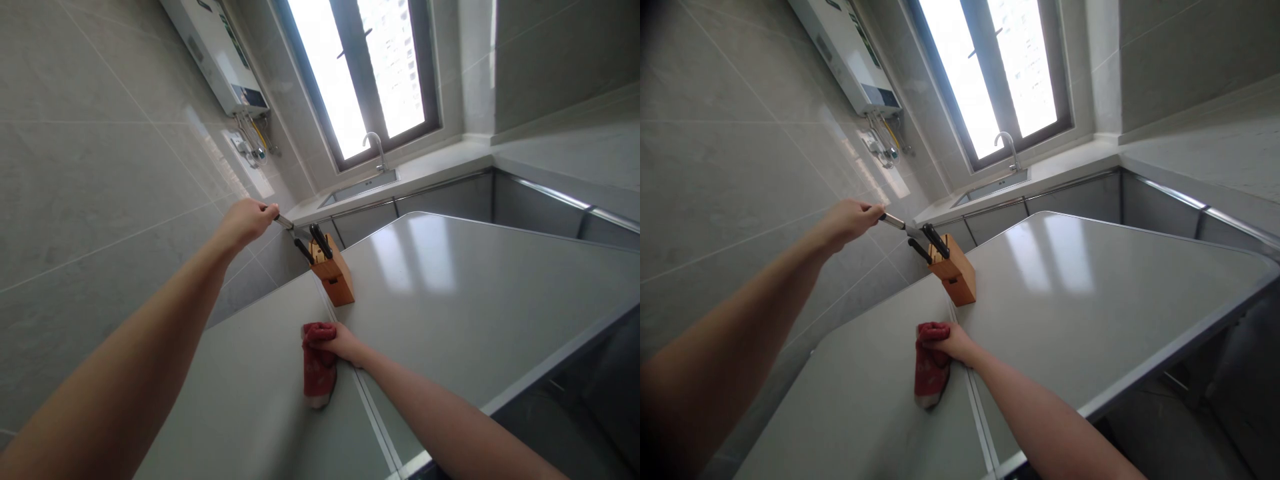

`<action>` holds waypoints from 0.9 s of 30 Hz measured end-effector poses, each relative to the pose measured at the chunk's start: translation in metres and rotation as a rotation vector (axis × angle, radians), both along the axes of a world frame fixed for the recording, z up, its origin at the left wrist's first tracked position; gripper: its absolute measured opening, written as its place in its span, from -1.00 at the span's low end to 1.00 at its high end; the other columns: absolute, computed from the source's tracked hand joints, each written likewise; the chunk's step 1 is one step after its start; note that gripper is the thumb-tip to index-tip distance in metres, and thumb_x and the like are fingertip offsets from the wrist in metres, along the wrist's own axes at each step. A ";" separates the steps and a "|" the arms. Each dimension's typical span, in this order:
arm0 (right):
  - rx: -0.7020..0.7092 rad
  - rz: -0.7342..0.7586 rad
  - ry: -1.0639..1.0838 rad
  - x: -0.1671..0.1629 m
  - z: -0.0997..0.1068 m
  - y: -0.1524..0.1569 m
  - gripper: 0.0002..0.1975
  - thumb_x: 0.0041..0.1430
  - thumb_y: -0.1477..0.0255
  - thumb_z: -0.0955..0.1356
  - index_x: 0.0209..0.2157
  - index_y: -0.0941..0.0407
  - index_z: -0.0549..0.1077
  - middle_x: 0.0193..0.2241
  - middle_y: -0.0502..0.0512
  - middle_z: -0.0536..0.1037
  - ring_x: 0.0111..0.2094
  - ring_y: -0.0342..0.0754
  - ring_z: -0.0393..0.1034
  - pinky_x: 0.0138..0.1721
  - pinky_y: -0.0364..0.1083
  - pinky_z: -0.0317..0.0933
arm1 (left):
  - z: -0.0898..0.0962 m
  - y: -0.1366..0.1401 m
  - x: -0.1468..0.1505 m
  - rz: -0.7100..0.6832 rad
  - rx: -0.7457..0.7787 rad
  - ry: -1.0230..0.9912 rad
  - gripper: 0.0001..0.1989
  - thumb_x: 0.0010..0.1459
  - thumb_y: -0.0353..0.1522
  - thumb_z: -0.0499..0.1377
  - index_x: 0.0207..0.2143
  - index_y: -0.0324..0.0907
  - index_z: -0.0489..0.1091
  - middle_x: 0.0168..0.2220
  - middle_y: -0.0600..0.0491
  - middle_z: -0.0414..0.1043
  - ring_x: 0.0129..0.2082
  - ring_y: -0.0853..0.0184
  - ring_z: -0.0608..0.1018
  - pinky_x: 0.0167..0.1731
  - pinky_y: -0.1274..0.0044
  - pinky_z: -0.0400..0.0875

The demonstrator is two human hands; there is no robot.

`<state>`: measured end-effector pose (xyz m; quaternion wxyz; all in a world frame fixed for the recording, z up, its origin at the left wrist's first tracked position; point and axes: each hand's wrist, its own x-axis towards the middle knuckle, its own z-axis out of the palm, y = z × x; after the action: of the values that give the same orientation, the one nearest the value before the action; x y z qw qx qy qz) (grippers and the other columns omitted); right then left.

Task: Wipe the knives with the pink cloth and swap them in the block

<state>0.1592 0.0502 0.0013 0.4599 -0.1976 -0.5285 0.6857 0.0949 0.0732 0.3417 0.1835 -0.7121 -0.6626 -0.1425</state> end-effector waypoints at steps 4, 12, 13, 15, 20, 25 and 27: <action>0.013 -0.011 0.005 -0.001 -0.002 0.001 -0.54 -0.22 0.24 0.49 -0.24 0.19 0.51 -0.31 0.12 0.56 -0.27 -0.02 0.44 -0.09 0.01 0.25 | -0.001 0.013 0.000 0.024 0.031 0.014 -0.61 0.02 -0.14 -0.04 -0.63 -0.20 0.37 -0.76 0.04 0.14 -0.62 0.33 0.32 -0.60 0.53 0.03; -0.034 0.015 0.014 -0.003 -0.004 0.001 -0.47 -0.29 0.22 0.51 -0.23 0.20 0.50 -0.27 0.15 0.56 -0.20 0.04 0.43 -0.08 0.06 0.25 | -0.024 0.031 0.015 0.028 0.067 0.072 -0.57 0.08 -0.14 -0.07 -0.48 -0.19 0.49 -0.48 -0.09 0.49 -0.42 0.22 0.49 -0.54 0.54 0.18; -0.036 0.014 0.014 -0.003 -0.004 0.001 -0.46 -0.29 0.22 0.51 -0.23 0.20 0.50 -0.27 0.16 0.56 -0.20 0.04 0.43 -0.08 0.06 0.25 | -0.025 0.032 0.018 0.028 0.076 0.074 -0.56 0.09 -0.13 -0.08 -0.46 -0.19 0.49 -0.45 -0.10 0.50 -0.40 0.21 0.50 -0.52 0.54 0.20; -0.042 0.006 0.008 -0.002 -0.002 0.000 -0.46 -0.29 0.22 0.52 -0.23 0.22 0.50 -0.27 0.18 0.56 -0.20 0.04 0.43 -0.07 0.06 0.25 | -0.026 0.033 0.021 0.026 0.081 0.072 -0.55 0.10 -0.13 -0.09 -0.42 -0.19 0.50 -0.41 -0.12 0.51 -0.38 0.19 0.51 -0.49 0.53 0.22; -0.029 0.013 0.020 -0.001 -0.001 0.000 -0.48 -0.26 0.22 0.51 -0.24 0.22 0.50 -0.27 0.19 0.55 -0.21 0.04 0.44 -0.07 0.06 0.25 | -0.026 0.039 0.018 0.045 0.086 0.066 -0.57 0.10 -0.13 -0.06 -0.39 -0.19 0.51 -0.38 -0.13 0.52 -0.34 0.17 0.51 -0.44 0.51 0.26; -0.033 0.020 0.020 -0.002 -0.003 0.001 -0.49 -0.26 0.23 0.51 -0.24 0.21 0.50 -0.28 0.17 0.56 -0.22 0.02 0.44 -0.08 0.04 0.26 | -0.034 0.042 0.017 0.072 0.122 0.067 -0.52 0.14 -0.10 -0.11 -0.35 -0.20 0.49 -0.33 -0.15 0.52 -0.32 0.15 0.52 -0.42 0.49 0.29; -0.032 0.014 0.025 -0.002 -0.004 0.001 -0.50 -0.27 0.23 0.51 -0.25 0.21 0.50 -0.30 0.16 0.56 -0.24 0.01 0.44 -0.10 0.03 0.27 | -0.036 0.044 0.018 0.070 0.124 0.062 -0.52 0.15 -0.11 -0.12 -0.35 -0.20 0.49 -0.32 -0.16 0.52 -0.32 0.15 0.52 -0.41 0.48 0.29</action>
<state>0.1571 0.0513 -0.0024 0.4586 -0.1925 -0.5129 0.6997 0.1125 0.1175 0.3059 0.2526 -0.6798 -0.6709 -0.1548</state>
